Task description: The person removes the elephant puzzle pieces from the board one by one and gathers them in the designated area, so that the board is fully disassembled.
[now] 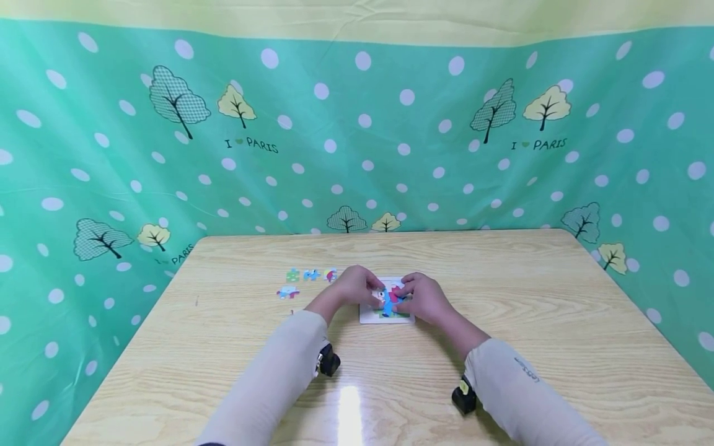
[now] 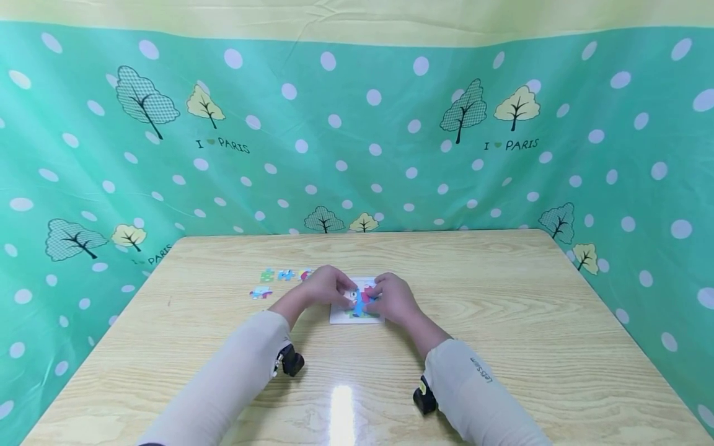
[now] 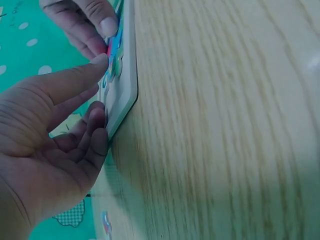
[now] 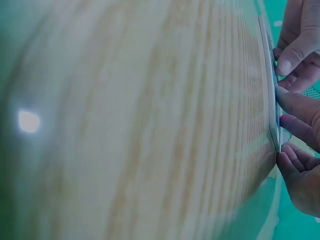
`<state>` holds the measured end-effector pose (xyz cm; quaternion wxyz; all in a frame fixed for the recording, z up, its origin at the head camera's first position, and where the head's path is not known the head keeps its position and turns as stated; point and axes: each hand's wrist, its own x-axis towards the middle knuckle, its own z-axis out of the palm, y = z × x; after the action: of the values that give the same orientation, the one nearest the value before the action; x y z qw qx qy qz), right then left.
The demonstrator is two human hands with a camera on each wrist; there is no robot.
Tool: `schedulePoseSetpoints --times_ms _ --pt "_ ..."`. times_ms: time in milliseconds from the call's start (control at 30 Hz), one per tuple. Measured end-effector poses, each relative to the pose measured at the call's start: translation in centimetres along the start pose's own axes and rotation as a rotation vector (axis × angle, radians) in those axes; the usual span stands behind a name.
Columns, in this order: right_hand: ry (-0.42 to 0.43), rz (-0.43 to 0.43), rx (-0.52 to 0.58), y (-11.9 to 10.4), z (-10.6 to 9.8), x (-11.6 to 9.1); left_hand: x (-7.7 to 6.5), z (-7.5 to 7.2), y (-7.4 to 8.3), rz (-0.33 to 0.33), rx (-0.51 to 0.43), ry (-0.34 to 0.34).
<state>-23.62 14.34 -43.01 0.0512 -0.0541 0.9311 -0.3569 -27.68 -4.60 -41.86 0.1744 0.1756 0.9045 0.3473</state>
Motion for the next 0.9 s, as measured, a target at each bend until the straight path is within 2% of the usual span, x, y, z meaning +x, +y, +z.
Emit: schedulePoseSetpoints --times_ms 233,433,733,900 --pt "-0.006 -0.007 -0.007 0.05 0.03 0.10 0.03 0.45 0.44 -0.012 0.061 -0.016" --pt "0.000 -0.026 -0.016 0.13 -0.05 0.06 0.02 0.52 0.56 0.001 0.062 -0.017" --pt "0.003 -0.047 -0.019 0.25 -0.06 -0.01 0.03 0.56 0.29 0.023 0.006 0.005" --pt "0.000 -0.045 -0.020 0.20 -0.11 -0.09 0.12 0.75 -0.13 0.013 -0.035 0.038"
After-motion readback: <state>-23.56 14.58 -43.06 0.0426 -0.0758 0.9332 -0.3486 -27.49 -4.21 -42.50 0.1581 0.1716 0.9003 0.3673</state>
